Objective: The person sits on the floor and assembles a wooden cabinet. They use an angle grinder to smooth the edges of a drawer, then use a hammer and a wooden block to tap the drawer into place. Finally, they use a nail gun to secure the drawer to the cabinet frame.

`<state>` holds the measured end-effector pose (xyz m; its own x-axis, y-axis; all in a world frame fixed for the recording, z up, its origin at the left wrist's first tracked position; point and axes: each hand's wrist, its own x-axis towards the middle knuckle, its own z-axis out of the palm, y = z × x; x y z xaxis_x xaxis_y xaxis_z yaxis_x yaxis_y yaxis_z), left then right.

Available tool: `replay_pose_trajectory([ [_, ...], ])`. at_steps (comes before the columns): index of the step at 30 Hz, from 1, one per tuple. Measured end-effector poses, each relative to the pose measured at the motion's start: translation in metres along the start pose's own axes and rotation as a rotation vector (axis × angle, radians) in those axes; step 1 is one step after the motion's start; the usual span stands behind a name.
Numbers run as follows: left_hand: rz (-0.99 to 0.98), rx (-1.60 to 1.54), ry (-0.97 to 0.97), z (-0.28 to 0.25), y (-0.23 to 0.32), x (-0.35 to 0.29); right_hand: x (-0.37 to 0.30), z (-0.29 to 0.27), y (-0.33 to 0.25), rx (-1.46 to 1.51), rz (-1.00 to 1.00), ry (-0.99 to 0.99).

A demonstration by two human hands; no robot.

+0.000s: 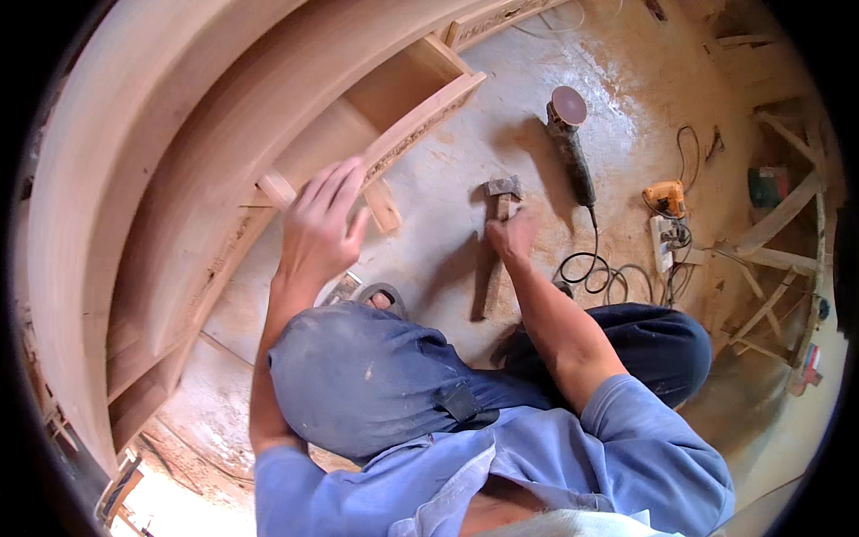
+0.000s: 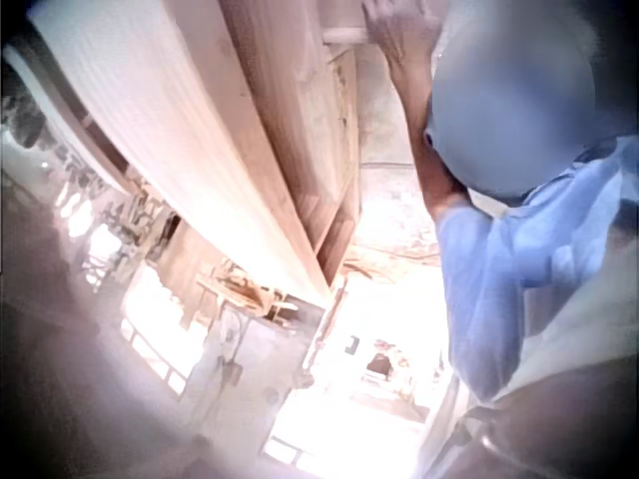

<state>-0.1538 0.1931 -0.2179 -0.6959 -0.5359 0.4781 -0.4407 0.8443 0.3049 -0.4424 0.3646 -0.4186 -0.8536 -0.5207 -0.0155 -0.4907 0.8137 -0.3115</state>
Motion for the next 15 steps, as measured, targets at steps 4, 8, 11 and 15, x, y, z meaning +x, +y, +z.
replay_pose_trajectory([
  [4, -0.307, -0.129, -0.338, 0.036, -0.008, 0.030, 0.004, 0.013, 0.045, 0.155, 0.045, -0.238],
  [8, -0.406, -0.001, -0.521, 0.036, -0.013, 0.030, 0.031, -0.038, -0.009, 0.546, 0.237, -0.445],
  [11, -0.392, 0.029, -0.485, 0.035, -0.015, 0.024, 0.064, -0.078, -0.064, 0.798, -0.143, -0.253],
  [15, -0.385, 0.028, -0.445, 0.043, -0.013, 0.026, 0.110, -0.120, -0.112, 0.656, -0.392, -0.211],
])
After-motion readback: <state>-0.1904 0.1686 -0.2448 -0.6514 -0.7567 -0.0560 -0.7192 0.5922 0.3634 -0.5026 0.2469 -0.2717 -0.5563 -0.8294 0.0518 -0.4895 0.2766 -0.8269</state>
